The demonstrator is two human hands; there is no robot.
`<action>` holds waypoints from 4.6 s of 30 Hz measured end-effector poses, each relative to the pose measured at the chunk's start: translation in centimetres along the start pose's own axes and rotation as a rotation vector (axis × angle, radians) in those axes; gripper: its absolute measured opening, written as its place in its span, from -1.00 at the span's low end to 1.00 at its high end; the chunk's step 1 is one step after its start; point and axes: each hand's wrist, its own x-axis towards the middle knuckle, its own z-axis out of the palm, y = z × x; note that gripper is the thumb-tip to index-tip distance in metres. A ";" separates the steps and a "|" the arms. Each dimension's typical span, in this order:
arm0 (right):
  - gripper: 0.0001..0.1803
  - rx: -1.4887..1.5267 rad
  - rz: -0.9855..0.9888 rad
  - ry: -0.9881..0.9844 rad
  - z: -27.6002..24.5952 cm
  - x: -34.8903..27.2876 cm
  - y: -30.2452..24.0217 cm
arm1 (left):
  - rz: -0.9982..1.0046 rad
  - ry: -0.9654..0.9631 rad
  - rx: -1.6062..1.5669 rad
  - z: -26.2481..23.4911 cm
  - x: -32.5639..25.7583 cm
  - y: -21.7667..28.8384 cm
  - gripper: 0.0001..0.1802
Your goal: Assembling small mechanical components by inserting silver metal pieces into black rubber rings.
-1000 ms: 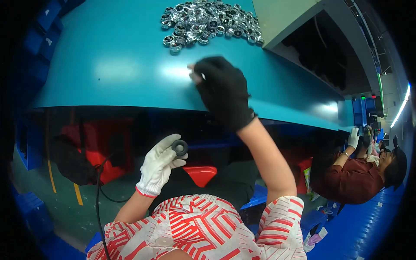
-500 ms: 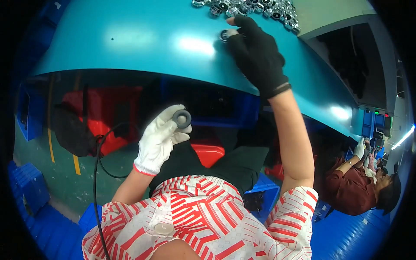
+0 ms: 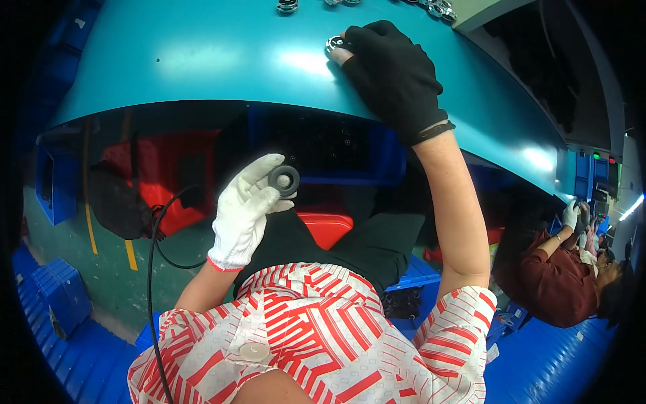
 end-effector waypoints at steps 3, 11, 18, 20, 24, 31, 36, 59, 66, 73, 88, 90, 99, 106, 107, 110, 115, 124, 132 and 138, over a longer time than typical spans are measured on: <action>-0.72 0.210 0.016 0.104 0.3 -0.7 -0.1 | 0.002 -0.007 0.015 0.3 -0.3 0.0 -0.48; -0.73 0.652 0.012 -0.039 -0.8 -10.6 -7.0 | -0.093 -0.039 -0.084 0.3 -0.5 -1.0 -0.50; -0.69 0.672 0.188 -0.015 2.0 -15.6 -8.0 | -0.059 -0.065 0.023 1.3 -0.8 -2.5 -0.49; -0.68 0.714 0.200 0.023 2.4 -16.0 -7.8 | -0.033 -0.058 0.070 1.4 -0.9 -2.8 -0.49; -0.60 0.743 0.117 0.010 3.1 -17.1 -8.0 | -0.009 -0.093 0.034 0.9 -1.1 -3.8 -0.53; -0.50 0.770 0.250 -0.052 3.2 -17.0 -8.9 | 0.172 -0.099 0.193 0.9 -1.5 -4.6 -0.41; -0.57 0.548 0.170 -0.174 3.4 -17.6 -8.9 | 0.227 -0.090 0.717 0.4 -1.8 -4.4 -0.46; -0.55 0.697 0.170 -0.074 4.2 -19.0 -8.3 | 0.025 -0.137 0.519 0.8 -1.8 -4.2 -0.26; -0.54 0.654 0.174 -0.113 4.0 -19.5 -8.3 | -0.099 -0.089 0.297 0.7 -1.7 -3.8 -0.34; -0.62 0.625 0.137 -0.176 3.9 -19.2 -8.1 | 0.089 -0.189 0.575 -0.3 -1.8 -4.0 -0.37; -0.57 0.866 0.353 -0.245 4.8 -18.3 -7.9 | -0.249 -0.029 0.347 -0.1 -0.2 -4.1 -0.55; -0.56 0.855 0.325 -0.238 5.0 -18.3 -8.0 | -0.270 -0.061 0.317 -0.5 0.1 -4.2 -0.57; -0.56 0.518 0.186 -0.276 5.2 -18.7 -8.8 | -0.054 -0.052 0.935 -0.1 -0.5 -4.9 -0.62; -0.57 0.877 0.360 -0.173 5.4 -18.6 -8.0 | -0.203 -0.043 0.364 0.7 0.1 -3.9 -0.52; -0.57 0.876 0.362 -0.170 5.5 -18.6 -7.8 | -0.211 -0.065 0.343 0.5 0.1 -3.8 -0.46; -0.55 0.978 0.364 -0.231 5.4 -18.3 -7.3 | -0.227 -0.083 0.512 0.2 0.4 -3.6 -0.44; -0.44 0.895 0.250 -0.298 5.7 -17.9 -7.0 | -0.215 -0.101 0.401 0.0 0.6 -3.5 -0.44; -0.52 0.738 0.102 -0.311 5.7 -18.3 -7.1 | -0.241 -0.147 0.654 0.2 0.4 -3.2 -0.31; -0.50 0.551 0.022 -0.263 6.6 -19.8 -7.4 | -0.326 -0.192 0.815 1.0 1.0 -2.6 -0.24; -0.52 0.700 0.129 -0.341 6.3 -19.6 -7.4 | -0.284 -0.304 0.890 -0.7 1.8 -3.4 -0.26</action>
